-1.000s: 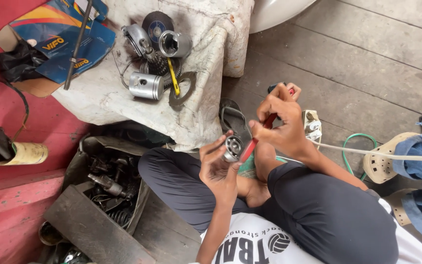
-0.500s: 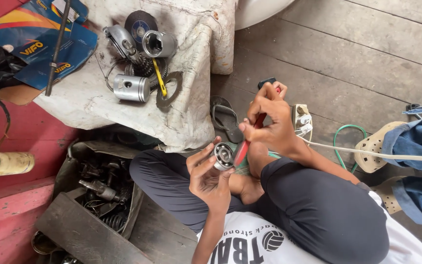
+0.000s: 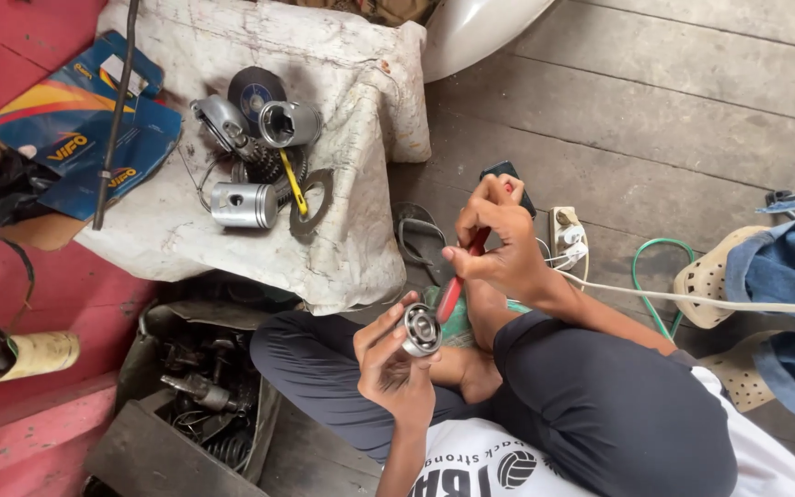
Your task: Cleaning a metal ball bearing using a small brush and a pick tool to remove dirt and grease in a workshop.
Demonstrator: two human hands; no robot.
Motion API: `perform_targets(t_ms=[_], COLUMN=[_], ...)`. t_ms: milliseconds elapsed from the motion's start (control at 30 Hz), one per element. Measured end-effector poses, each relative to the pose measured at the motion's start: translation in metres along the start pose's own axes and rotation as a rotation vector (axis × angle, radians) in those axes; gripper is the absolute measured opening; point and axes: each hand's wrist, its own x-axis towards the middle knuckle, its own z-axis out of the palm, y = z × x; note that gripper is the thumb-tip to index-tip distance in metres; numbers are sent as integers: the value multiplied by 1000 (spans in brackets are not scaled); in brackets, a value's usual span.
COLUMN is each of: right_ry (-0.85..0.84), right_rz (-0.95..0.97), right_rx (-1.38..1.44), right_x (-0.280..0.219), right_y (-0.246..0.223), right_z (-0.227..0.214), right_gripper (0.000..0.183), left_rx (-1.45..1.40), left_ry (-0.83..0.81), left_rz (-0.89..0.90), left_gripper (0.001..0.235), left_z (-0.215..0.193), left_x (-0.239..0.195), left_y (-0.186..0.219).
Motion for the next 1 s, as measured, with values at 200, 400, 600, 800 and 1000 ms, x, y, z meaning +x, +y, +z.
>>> perform_targets(t_ms=[200,400,600,800,1000], right_ry=[-63,77,21,-82,-121], right_rz=[-120,-126,50,105,-29], right_rx=[81,32,94,159,99], right_x=[-2,2,-2,-2,-2], right_y=[1,-5,1,3,1], right_z=[-1,-4,-8,-9,-8], right_gripper=[24,27,22,22,23], left_rx=[20,76,232,142,80], left_ry=[-45,-87,-56,-46,-30], left_rz=[-39,-57,35,27,-42], left_gripper=[41,43,37,39,44], left_z=[4,16,15,15,15], left_x=[2,-12,-5,-2,-5], left_y=[-3,4,11,6,0])
